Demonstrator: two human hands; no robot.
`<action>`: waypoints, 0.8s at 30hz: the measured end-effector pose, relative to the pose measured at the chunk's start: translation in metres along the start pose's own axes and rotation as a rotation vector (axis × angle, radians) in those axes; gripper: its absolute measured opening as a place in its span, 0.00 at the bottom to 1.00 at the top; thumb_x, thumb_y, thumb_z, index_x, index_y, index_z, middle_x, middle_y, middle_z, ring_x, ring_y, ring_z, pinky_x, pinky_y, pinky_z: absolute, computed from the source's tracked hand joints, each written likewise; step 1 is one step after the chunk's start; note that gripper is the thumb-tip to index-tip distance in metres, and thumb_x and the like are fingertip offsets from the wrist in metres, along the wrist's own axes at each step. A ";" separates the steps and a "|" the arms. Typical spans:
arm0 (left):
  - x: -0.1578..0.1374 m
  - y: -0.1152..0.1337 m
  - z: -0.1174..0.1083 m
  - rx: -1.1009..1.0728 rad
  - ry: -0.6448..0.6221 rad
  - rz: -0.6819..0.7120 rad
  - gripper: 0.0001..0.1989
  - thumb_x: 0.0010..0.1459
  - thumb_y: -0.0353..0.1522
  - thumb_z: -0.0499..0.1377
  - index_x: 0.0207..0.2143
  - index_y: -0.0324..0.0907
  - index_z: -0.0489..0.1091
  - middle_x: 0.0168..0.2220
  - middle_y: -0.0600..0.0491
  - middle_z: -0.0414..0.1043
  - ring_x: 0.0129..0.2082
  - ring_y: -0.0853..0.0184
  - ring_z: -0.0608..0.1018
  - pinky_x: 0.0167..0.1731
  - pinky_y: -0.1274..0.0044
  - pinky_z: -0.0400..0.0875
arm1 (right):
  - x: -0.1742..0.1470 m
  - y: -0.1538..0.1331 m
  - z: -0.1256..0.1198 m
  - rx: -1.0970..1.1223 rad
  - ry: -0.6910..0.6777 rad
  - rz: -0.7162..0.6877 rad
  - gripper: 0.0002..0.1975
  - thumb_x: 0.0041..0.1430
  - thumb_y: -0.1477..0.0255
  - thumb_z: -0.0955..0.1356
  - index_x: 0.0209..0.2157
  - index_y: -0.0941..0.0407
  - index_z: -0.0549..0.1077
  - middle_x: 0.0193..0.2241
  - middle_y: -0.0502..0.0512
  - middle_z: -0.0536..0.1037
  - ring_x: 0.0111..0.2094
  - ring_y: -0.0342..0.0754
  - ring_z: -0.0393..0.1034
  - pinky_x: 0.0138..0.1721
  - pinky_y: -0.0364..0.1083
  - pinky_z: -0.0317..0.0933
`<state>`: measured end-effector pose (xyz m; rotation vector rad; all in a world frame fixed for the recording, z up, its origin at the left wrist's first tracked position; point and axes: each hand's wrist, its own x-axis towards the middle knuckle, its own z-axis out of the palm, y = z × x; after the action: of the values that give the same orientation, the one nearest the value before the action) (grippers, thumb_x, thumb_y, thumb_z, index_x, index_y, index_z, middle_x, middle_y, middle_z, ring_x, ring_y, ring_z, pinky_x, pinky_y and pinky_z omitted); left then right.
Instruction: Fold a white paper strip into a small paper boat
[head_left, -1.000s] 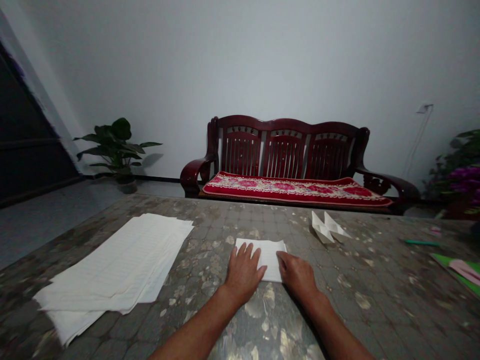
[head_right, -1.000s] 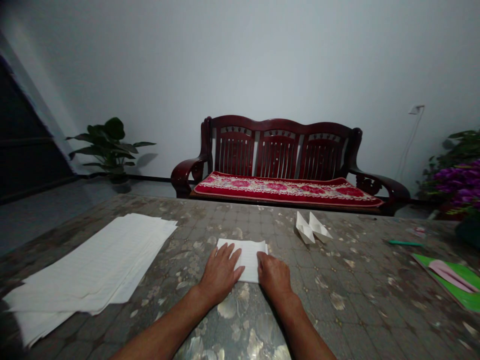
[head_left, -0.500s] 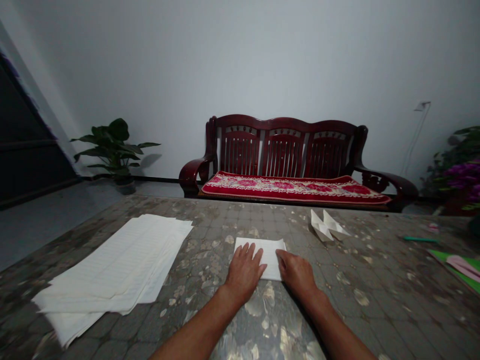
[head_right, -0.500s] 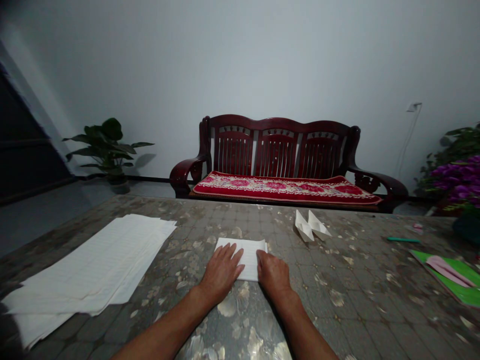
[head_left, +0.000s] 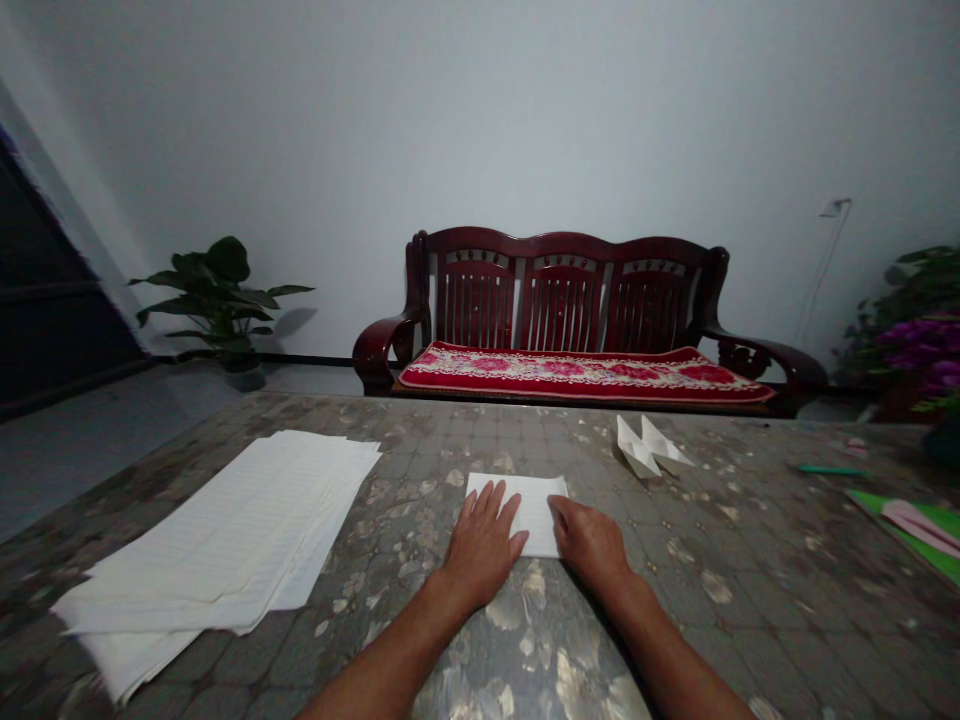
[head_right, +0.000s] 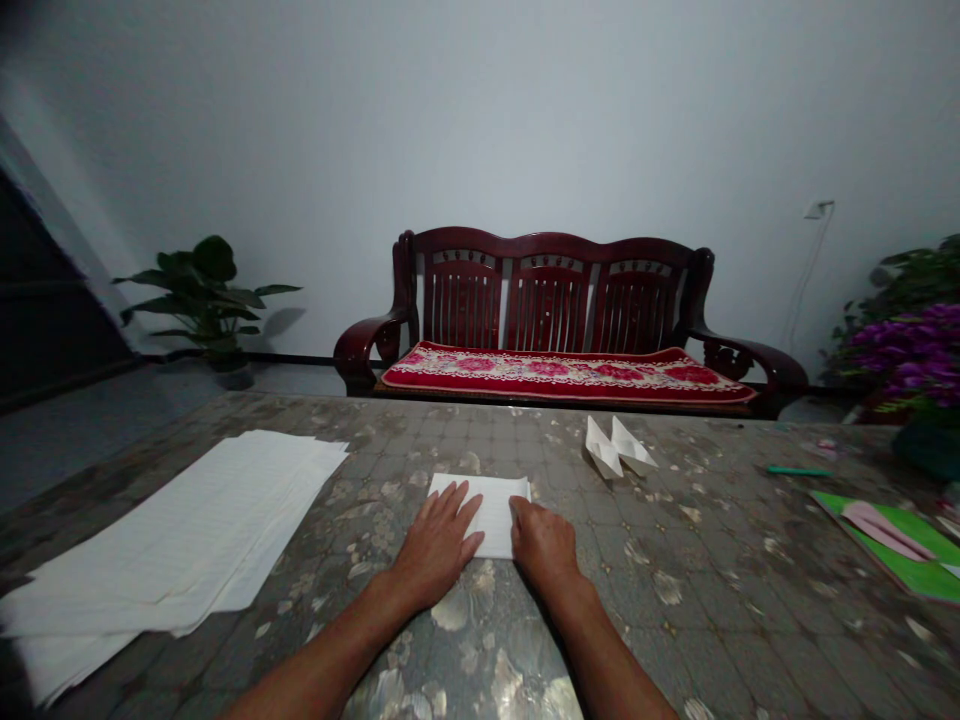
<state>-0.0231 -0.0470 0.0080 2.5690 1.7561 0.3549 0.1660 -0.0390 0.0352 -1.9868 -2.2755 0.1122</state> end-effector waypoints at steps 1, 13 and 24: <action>0.000 -0.001 0.000 -0.005 -0.013 -0.002 0.27 0.69 0.45 0.48 0.66 0.46 0.59 0.69 0.45 0.53 0.69 0.54 0.55 0.67 0.58 0.49 | 0.000 0.000 0.000 0.000 -0.001 0.001 0.18 0.67 0.71 0.60 0.54 0.48 0.72 0.46 0.56 0.81 0.43 0.52 0.77 0.37 0.44 0.62; 0.002 0.000 -0.007 -0.053 -0.113 -0.029 0.33 0.66 0.50 0.48 0.68 0.48 0.54 0.71 0.44 0.46 0.71 0.51 0.48 0.67 0.53 0.41 | -0.005 0.000 -0.010 0.027 0.219 -0.017 0.19 0.65 0.74 0.59 0.52 0.58 0.74 0.45 0.65 0.78 0.48 0.57 0.71 0.48 0.52 0.63; 0.003 -0.001 -0.004 -0.045 -0.105 -0.033 0.29 0.66 0.42 0.49 0.68 0.47 0.55 0.71 0.45 0.46 0.71 0.54 0.48 0.68 0.55 0.41 | 0.012 -0.048 0.048 0.876 0.157 -0.046 0.35 0.69 0.52 0.50 0.69 0.59 0.53 0.69 0.61 0.54 0.69 0.51 0.46 0.68 0.55 0.44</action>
<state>-0.0239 -0.0440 0.0122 2.4767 1.7318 0.2507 0.1108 -0.0329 -0.0055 -1.4059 -1.7100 0.7636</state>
